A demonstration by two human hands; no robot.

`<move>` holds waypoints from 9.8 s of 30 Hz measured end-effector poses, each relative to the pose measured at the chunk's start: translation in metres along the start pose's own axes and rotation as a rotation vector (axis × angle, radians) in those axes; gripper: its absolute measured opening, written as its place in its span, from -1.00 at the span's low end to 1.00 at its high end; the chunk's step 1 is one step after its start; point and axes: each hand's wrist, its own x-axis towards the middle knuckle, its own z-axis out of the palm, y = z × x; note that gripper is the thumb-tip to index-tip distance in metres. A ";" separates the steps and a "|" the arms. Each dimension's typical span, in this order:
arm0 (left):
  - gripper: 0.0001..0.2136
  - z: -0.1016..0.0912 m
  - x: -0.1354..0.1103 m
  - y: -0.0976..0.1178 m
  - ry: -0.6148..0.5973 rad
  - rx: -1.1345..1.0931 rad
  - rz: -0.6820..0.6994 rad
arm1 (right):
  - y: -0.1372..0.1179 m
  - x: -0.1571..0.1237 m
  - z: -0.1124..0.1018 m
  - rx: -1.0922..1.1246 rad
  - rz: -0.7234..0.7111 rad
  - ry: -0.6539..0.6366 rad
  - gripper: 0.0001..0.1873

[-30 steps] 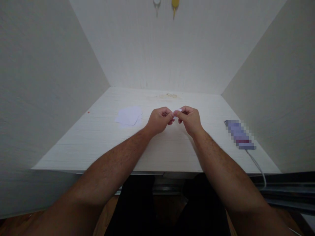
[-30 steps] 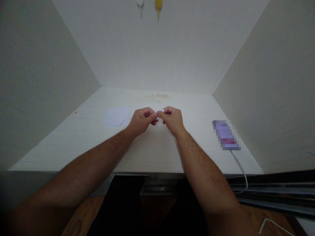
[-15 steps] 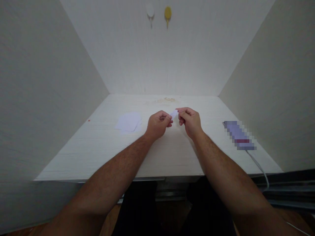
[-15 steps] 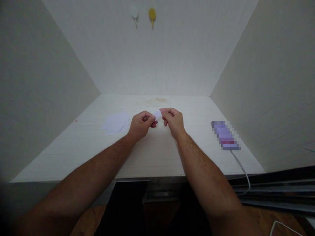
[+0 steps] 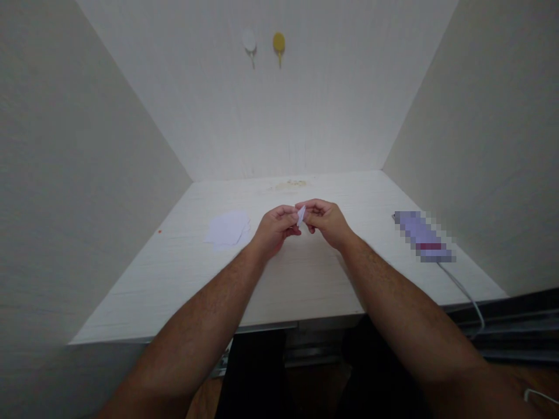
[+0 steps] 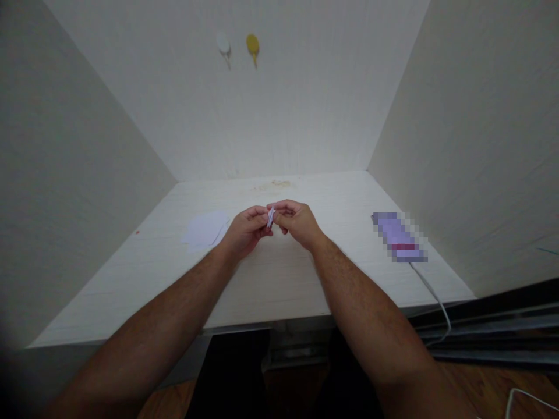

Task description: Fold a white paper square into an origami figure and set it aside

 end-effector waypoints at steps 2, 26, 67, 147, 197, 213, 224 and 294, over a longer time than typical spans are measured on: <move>-0.69 0.000 0.002 -0.001 0.081 0.008 0.051 | 0.000 0.000 0.001 0.027 0.026 0.047 -0.66; -0.87 -0.007 0.005 -0.001 0.114 -0.130 -0.049 | 0.000 -0.001 0.008 -0.141 -0.026 0.085 -0.76; -0.81 -0.008 0.002 -0.002 -0.011 -0.104 -0.120 | 0.011 -0.001 0.009 -0.273 -0.210 0.165 -0.74; -0.86 -0.013 0.006 -0.009 0.214 0.527 0.523 | 0.004 -0.003 0.010 -0.340 -0.141 0.200 -0.82; -0.83 -0.008 0.002 -0.004 0.202 0.554 0.509 | 0.003 -0.008 0.011 -0.637 -0.377 0.185 -0.87; -0.84 -0.007 0.000 -0.002 0.186 0.610 0.491 | 0.002 -0.008 0.013 -0.698 -0.380 0.211 -0.88; -0.87 -0.008 0.001 -0.005 0.174 0.676 0.515 | 0.000 -0.009 0.014 -0.727 -0.379 0.225 -0.87; -0.91 -0.008 0.003 -0.004 0.144 0.474 0.567 | -0.001 -0.002 0.012 -0.018 0.078 0.087 -0.79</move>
